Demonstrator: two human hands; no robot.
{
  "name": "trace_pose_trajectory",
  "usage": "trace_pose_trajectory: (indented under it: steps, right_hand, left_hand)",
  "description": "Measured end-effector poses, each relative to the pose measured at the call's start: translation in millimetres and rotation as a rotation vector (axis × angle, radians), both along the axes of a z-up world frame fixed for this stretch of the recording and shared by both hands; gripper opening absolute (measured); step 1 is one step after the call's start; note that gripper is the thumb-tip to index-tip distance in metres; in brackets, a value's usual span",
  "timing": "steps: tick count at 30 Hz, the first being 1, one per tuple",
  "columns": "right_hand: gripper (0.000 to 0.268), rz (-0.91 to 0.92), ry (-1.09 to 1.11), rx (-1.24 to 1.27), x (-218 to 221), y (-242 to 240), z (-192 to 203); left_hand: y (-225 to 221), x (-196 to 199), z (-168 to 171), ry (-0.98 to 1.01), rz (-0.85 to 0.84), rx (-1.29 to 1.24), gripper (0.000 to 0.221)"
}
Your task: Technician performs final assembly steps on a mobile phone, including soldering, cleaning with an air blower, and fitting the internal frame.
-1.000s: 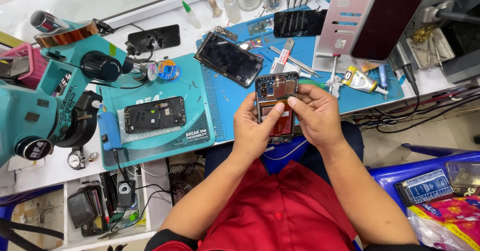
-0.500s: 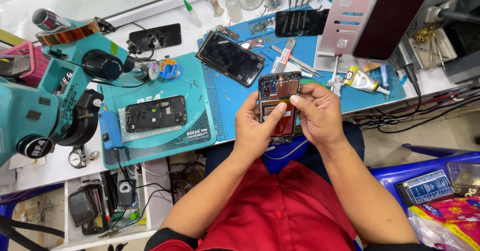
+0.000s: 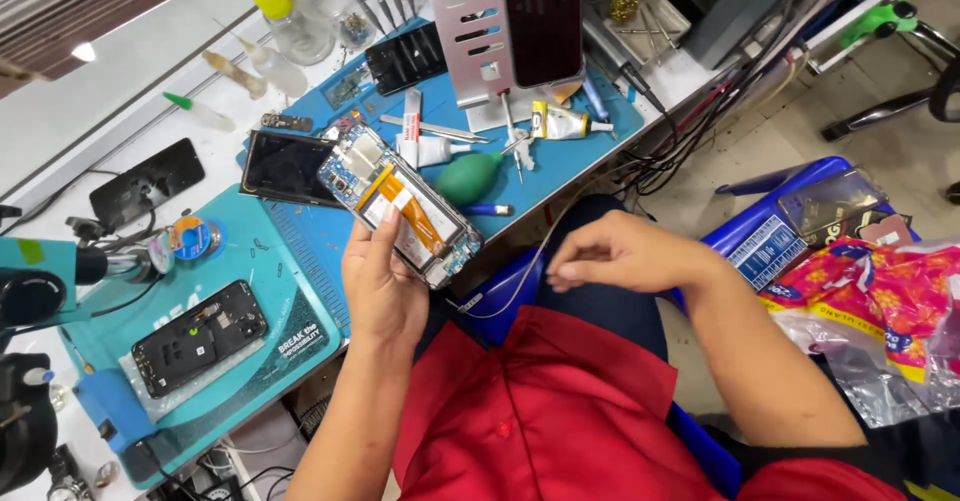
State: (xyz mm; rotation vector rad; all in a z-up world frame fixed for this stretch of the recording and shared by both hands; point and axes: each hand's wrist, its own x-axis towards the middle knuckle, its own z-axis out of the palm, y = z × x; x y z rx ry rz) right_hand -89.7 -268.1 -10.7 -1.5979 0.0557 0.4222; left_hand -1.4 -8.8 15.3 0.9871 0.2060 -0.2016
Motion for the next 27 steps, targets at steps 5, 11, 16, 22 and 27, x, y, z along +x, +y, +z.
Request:
trace_pose_trajectory:
  steps: [5, 11, 16, 22, 27]
  right_hand:
    - [0.034, -0.258, 0.373, -0.257, -11.4, -122.9, -120.6]
    - [0.022, -0.933, 0.131, -0.499, 0.2, -215.5, -266.4]
    - [0.023, -1.093, 0.033, -0.563, 22.6, -222.8, -269.3]
    - [0.020, -1.177, -0.073, -0.515, 21.3, -200.0, -234.5]
    - [0.020, -1.195, -0.142, -0.597, 24.7, -211.3, -238.5]
  left_hand:
    - [-4.8, 8.3, 4.0, 0.012, 0.014, -0.027, 0.029]
    - [-18.5, 3.3, 36.1, 0.023, -0.008, -0.009, 0.048]
    - [-13.7, 6.0, 32.0, 0.038, -0.012, -0.024, 0.059]
    - [-11.0, 9.3, 29.1, 0.032, -0.023, -0.037, 0.063]
    - [-17.2, 4.6, 31.9, 0.046, -0.029, -0.047, 0.063]
